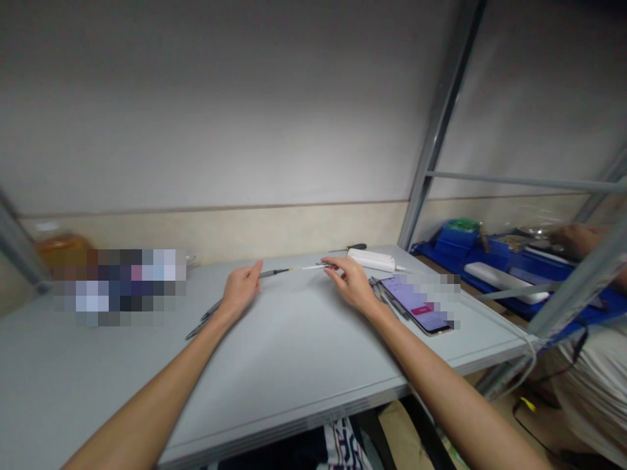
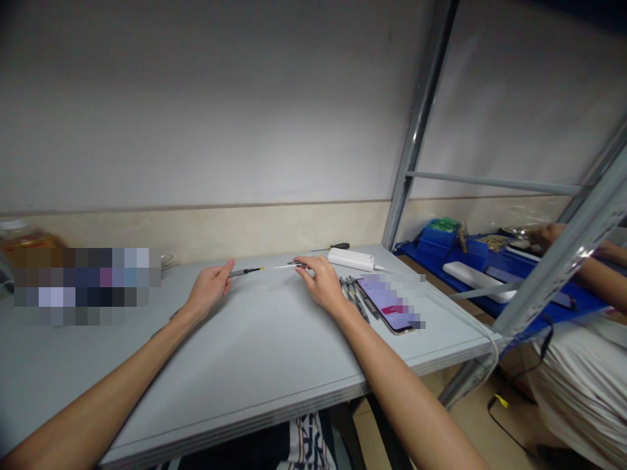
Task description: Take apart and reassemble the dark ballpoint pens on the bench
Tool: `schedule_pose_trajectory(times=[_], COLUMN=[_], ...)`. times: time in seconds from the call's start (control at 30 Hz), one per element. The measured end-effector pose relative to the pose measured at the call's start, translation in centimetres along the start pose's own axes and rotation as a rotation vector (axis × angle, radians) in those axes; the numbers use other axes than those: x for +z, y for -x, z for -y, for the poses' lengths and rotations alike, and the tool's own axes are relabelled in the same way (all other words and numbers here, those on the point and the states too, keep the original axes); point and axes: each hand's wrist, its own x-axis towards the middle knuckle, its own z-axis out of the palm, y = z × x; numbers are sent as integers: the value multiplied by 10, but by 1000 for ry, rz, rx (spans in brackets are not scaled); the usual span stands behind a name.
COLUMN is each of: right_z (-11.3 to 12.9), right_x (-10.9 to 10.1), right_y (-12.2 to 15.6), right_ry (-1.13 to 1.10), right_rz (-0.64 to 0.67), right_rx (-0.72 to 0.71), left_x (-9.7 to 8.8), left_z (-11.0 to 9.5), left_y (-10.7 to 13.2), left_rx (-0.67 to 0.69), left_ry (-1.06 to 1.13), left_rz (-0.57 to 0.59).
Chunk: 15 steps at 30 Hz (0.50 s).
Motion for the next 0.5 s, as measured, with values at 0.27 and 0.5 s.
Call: schedule_pose_trajectory(times=[0.27,0.5], right_z=[-1,-2], right_x=[2,1], right_y=[1,-1], right_ry=[-1,16], right_rz=[5,-5], right_rx=[-8,-11], left_x=[2,1], left_z=[1,-1], left_y=[0,1], left_rx=[3,-5], left_ry=[7,25], left_rz=[11,1])
